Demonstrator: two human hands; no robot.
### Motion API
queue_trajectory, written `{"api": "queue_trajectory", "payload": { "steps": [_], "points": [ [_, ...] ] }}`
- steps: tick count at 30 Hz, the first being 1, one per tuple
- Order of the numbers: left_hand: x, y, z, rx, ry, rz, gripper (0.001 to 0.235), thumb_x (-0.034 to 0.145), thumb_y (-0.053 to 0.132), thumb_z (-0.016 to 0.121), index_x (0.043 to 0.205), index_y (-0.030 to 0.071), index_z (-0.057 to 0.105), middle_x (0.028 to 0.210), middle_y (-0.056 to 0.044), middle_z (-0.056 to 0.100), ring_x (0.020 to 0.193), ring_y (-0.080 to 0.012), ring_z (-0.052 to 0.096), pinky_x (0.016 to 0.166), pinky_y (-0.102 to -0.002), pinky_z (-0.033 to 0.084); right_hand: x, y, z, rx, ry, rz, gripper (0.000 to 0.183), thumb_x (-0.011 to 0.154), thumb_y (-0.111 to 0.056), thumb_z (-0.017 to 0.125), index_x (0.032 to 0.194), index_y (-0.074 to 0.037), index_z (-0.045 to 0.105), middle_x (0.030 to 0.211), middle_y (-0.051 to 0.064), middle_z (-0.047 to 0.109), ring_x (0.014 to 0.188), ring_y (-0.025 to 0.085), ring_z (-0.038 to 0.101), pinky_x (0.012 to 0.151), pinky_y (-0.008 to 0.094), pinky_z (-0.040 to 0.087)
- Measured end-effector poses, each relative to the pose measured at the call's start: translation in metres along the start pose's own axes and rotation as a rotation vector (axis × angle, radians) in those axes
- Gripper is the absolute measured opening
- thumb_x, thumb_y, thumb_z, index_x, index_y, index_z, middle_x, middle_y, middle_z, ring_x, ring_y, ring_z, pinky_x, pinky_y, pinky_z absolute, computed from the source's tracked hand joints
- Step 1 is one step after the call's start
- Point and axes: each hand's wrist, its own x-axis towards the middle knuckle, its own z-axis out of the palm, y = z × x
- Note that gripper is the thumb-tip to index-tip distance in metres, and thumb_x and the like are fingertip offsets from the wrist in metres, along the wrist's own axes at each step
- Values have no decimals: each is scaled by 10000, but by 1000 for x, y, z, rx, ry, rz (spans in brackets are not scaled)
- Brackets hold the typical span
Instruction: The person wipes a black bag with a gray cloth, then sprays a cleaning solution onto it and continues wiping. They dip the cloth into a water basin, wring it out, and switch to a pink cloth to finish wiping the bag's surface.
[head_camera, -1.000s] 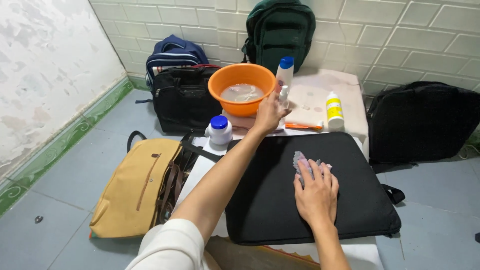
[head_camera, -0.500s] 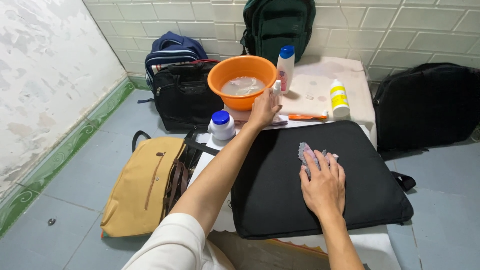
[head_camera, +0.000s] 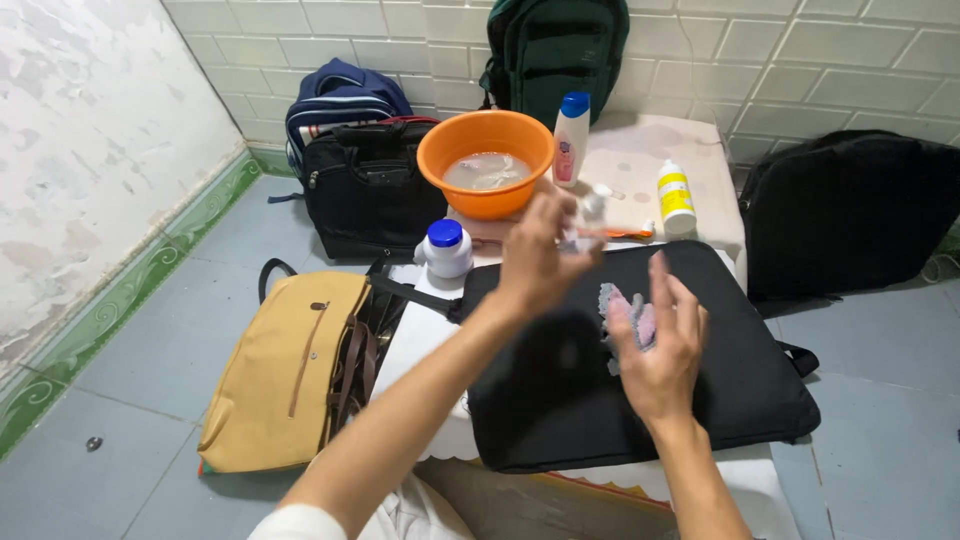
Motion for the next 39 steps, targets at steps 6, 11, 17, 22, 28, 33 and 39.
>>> {"api": "queue_trajectory", "payload": {
  "steps": [6, 11, 17, 22, 28, 33, 39],
  "points": [
    [-39, 28, 5, 176, -36, -90, 243, 875, 186, 589, 1099, 190, 492, 933, -38, 524, 756, -397, 688, 619, -524, 572, 47, -61, 14, 210, -217, 191, 741, 1001, -295, 672, 1637, -164, 314, 1269, 298, 605, 1144, 503, 630, 930, 545, 524],
    [-65, 31, -37, 339, -176, -208, 690, 786, 366, 780, 1320, 50, 478, 1182, -166, 566, 1085, -398, 653, 770, -540, 599, 78, 4, 60, 168, -192, 183, 692, 959, -310, 792, 1522, -37, 497, 1123, 299, 706, 987, 438, 715, 805, 473, 582],
    [-156, 17, -94, 387, -233, -281, 729, 906, 368, 706, 1437, -33, 409, 1374, -238, 479, 1317, -403, 457, 1080, -522, 353, 123, 42, 129, 13, -262, 195, 553, 941, -263, 799, 1402, -99, 541, 1009, 133, 722, 927, 321, 686, 813, 471, 523],
    [-190, 2, -94, 339, -237, -252, 764, 929, 364, 689, 1427, -127, 381, 1516, -317, 364, 1402, -423, 362, 1148, -524, 245, 120, 52, 174, -71, -351, 114, 420, 874, -153, 821, 1188, -21, 576, 902, 167, 702, 752, 317, 679, 683, 443, 528],
    [-194, -3, -91, 469, -267, -244, 785, 947, 409, 589, 1475, -116, 340, 1556, -285, 356, 1456, -379, 315, 1160, -510, 213, 113, 45, 171, -74, -447, 179, 421, 888, -128, 783, 1210, -1, 545, 1036, 209, 687, 901, 359, 680, 803, 478, 528],
    [-189, 4, -93, 428, -239, -242, 684, 972, 302, 554, 1474, -118, 356, 1555, -280, 402, 1470, -377, 331, 1145, -506, 251, 55, 38, 68, -439, -664, 107, 522, 893, -487, 640, 1267, -127, 689, 1411, 92, 593, 1267, 292, 557, 1030, 484, 470],
    [-192, 1, -93, 483, -329, -248, 628, 1015, 277, 441, 1479, -139, 367, 1555, -288, 405, 1483, -380, 311, 1151, -502, 218, -32, 41, -11, -372, -705, 0, 572, 974, -450, 487, 1476, -179, 529, 1593, 6, 456, 1532, 294, 318, 1228, 477, 248]
  ]
}}
